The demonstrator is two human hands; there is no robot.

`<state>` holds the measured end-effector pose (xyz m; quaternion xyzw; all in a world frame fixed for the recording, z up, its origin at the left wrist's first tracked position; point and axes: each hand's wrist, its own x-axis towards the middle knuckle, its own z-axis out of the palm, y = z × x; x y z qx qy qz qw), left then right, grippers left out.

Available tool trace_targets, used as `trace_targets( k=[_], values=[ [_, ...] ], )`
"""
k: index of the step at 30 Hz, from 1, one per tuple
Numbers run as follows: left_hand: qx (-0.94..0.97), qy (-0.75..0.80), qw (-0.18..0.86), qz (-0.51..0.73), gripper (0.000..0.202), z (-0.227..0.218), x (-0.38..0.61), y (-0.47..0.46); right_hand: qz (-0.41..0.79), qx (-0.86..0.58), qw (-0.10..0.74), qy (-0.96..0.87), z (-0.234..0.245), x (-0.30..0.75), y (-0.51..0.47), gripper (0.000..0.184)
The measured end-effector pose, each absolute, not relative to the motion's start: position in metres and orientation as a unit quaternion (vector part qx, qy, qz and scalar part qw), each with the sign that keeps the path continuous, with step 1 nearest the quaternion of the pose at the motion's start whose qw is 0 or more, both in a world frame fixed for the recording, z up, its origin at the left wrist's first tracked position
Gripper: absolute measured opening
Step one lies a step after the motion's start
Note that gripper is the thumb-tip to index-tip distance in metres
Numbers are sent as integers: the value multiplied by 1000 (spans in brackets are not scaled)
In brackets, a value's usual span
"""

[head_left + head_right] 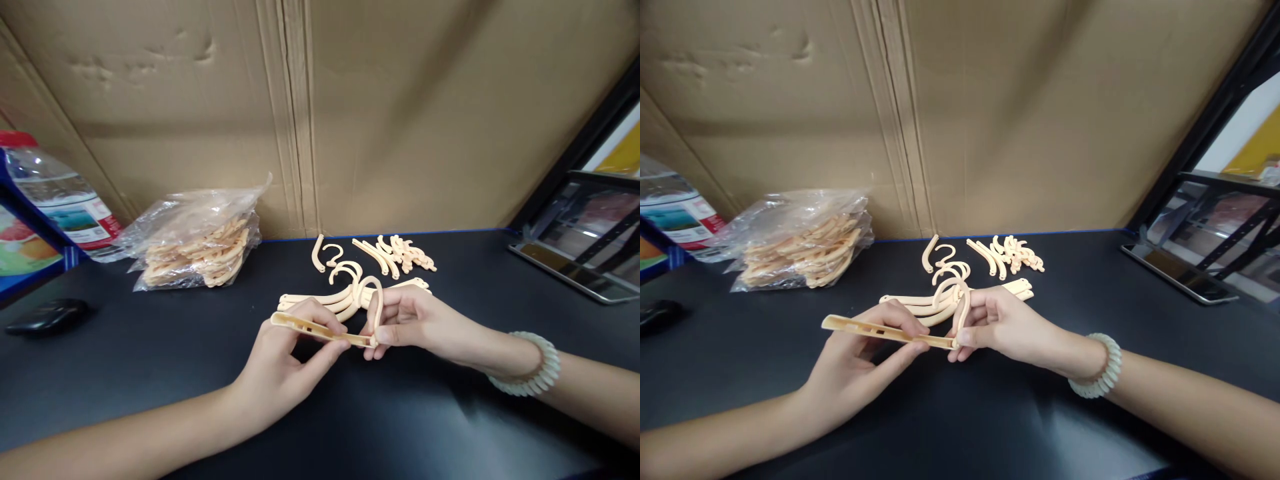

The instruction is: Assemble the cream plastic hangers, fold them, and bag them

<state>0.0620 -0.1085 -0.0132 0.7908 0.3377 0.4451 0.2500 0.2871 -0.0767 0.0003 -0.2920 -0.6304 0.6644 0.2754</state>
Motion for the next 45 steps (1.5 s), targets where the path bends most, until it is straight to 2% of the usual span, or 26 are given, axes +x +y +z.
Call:
trace_targets(
  k=[19,22,25,28,33,40,45],
  values=[
    [775,327,266,471,5,-12,66,-110,571,-327,324,-680,4,279,-90,16],
    [745,341,306,486,7,-11,68,-111,579,-324,330,-672,5,279,-89,17],
    [685,360,389,499,8,-10,71,-111,588,-309,343,-664,3,279,-86,20],
    [619,381,463,507,10,-8,73,-110,547,-312,360,-688,2,279,-85,22],
    [564,398,515,508,21,-7,73,-108,484,-330,370,-721,3,279,-86,17],
    [551,377,575,473,26,-6,78,-114,563,-319,373,-665,0,275,-89,10],
    [554,368,615,424,17,-7,82,-118,589,-301,374,-650,1,273,-90,12]
  ],
)
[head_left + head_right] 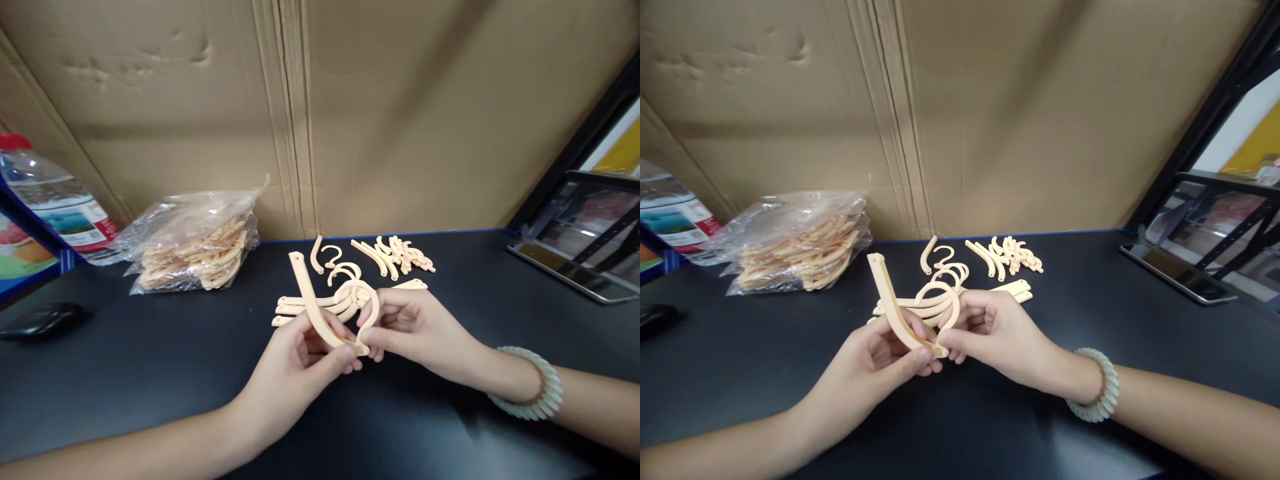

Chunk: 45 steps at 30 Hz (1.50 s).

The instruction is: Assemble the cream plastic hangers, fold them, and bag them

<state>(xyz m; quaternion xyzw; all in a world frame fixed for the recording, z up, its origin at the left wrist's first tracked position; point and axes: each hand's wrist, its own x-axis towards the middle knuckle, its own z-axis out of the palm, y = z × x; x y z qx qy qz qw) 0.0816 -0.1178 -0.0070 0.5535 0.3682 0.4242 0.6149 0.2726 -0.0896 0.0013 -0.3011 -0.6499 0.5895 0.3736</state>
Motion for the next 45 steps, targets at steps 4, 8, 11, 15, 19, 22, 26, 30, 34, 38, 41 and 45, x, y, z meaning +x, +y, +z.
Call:
trace_targets(
  k=[4,8,11,15,19,22,26,30,34,38,41,45],
  values=[
    [518,393,616,444,21,-8,81,-114,475,-356,413,-690,9,290,-64,19],
    [506,400,615,454,21,-7,81,-113,255,-421,421,-762,11,324,-21,20],
    [505,399,614,457,20,-7,81,-114,76,-379,327,-862,5,344,2,15],
    [493,407,617,460,21,-7,81,-113,21,-326,239,-914,-1,345,9,19],
    [492,413,616,456,21,-5,81,-113,2,-334,231,-914,0,336,5,21],
    [490,415,615,458,22,-5,81,-114,-10,-332,210,-920,-1,333,5,24],
    [487,415,614,463,23,-5,82,-114,-12,-343,194,-919,-8,334,11,26],
    [487,414,613,464,24,-3,83,-112,11,-344,223,-912,-15,333,16,26],
    [483,414,614,466,24,-3,84,-112,51,-359,286,-887,-11,332,11,20],
    [485,405,615,472,23,-4,83,-114,230,-416,433,-766,3,329,-3,22],
    [485,402,614,474,23,-4,82,-114,348,-387,527,-672,14,326,-14,25],
    [499,402,601,478,22,-6,82,-114,441,-356,558,-606,23,319,-26,24]
  ],
)
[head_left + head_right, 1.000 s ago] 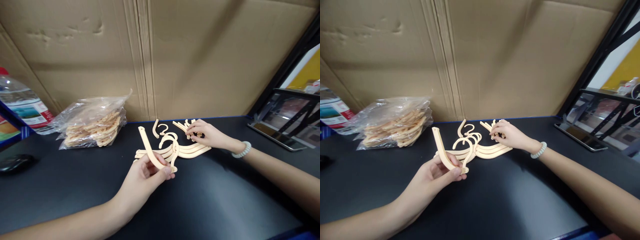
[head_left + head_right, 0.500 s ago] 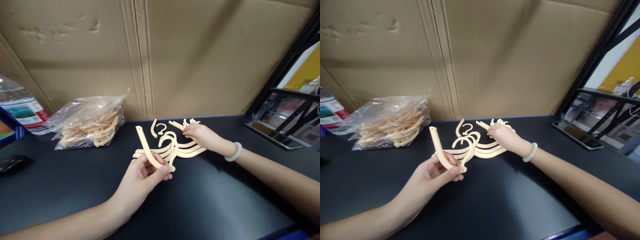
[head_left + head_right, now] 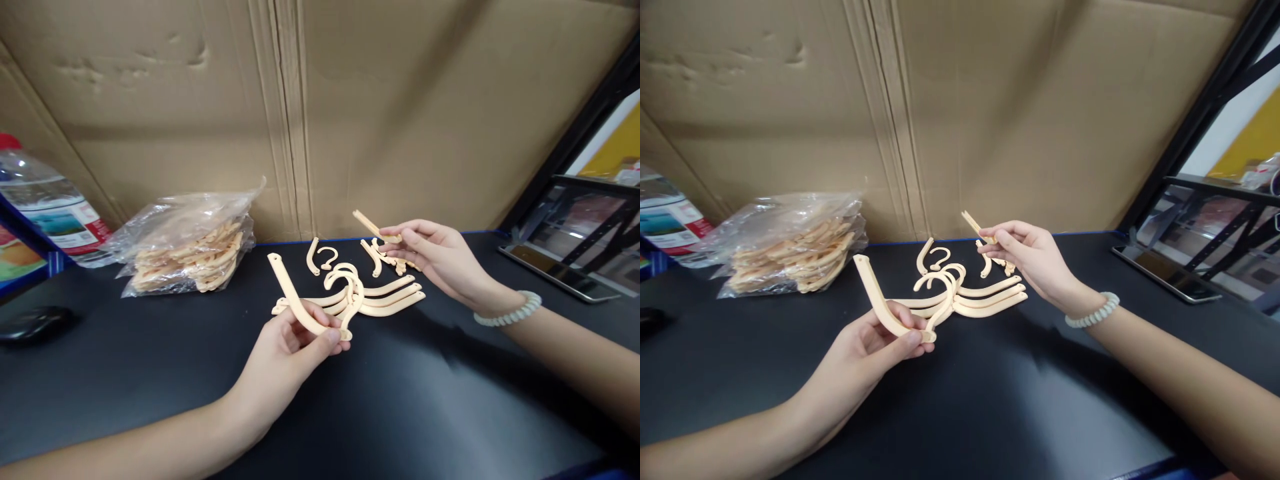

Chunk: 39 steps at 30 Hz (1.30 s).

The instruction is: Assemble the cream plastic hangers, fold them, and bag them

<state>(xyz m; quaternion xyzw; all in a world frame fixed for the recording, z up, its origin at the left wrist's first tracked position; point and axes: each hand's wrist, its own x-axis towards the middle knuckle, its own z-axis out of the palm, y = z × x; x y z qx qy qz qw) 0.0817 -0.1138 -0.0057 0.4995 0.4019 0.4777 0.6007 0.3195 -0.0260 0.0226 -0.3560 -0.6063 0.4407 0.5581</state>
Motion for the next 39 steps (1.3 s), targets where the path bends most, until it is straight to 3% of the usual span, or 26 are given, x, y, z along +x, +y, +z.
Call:
trace_targets(
  k=[7,12,18,39],
  values=[
    [504,412,591,477,23,-6,81,-111,506,-384,550,-542,15,308,-43,20],
    [518,412,580,475,20,-4,81,-112,591,-363,541,-476,12,298,-56,46],
    [525,419,574,469,17,-5,81,-113,684,-292,460,-486,7,286,-71,28],
    [569,393,564,452,6,-2,80,-113,581,-297,377,-658,0,272,-86,12]
  ],
)
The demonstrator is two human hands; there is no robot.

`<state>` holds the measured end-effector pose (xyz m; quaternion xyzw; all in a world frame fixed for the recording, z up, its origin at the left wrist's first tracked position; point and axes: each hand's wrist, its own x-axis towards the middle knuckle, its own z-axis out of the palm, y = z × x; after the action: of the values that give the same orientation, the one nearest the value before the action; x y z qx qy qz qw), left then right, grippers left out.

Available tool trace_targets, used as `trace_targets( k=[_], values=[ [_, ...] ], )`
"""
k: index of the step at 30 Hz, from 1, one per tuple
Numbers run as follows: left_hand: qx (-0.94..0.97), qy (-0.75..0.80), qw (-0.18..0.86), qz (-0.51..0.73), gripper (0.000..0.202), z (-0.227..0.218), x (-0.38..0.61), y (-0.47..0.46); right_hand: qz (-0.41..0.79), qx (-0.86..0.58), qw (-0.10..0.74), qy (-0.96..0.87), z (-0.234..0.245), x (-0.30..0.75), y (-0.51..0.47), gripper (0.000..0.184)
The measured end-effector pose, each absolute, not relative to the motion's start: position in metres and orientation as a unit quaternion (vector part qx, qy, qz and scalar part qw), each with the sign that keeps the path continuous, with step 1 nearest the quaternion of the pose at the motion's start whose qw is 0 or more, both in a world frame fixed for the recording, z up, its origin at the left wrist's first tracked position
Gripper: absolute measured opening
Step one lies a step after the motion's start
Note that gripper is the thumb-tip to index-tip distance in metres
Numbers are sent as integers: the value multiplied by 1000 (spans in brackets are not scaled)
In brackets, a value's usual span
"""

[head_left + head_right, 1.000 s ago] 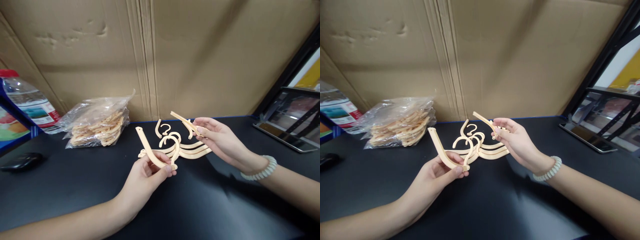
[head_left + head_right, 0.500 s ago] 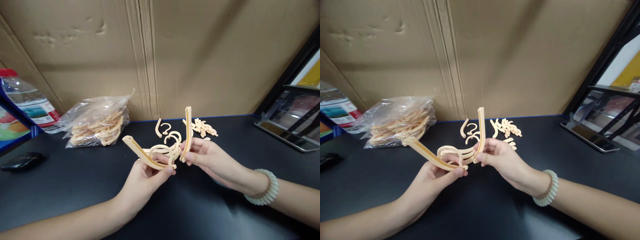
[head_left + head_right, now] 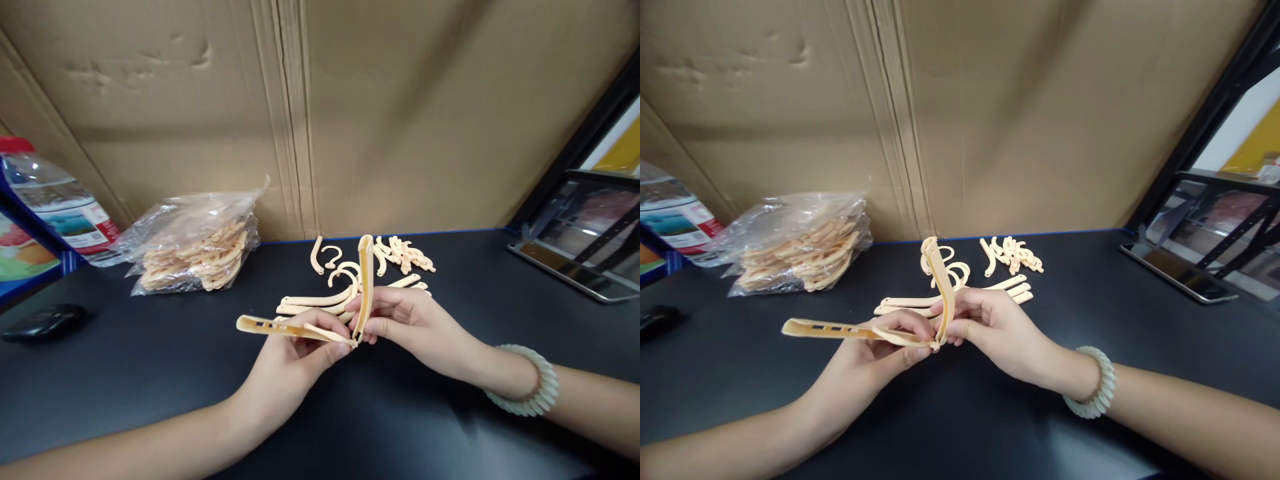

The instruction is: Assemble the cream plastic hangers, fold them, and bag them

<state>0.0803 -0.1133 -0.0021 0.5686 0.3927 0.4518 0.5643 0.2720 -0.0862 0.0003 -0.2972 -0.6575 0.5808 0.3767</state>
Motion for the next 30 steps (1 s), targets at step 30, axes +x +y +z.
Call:
trace_targets(
  k=[30],
  values=[
    [533,395,574,479,14,-10,78,-114,565,-305,419,-643,-6,268,-89,14]
  ],
)
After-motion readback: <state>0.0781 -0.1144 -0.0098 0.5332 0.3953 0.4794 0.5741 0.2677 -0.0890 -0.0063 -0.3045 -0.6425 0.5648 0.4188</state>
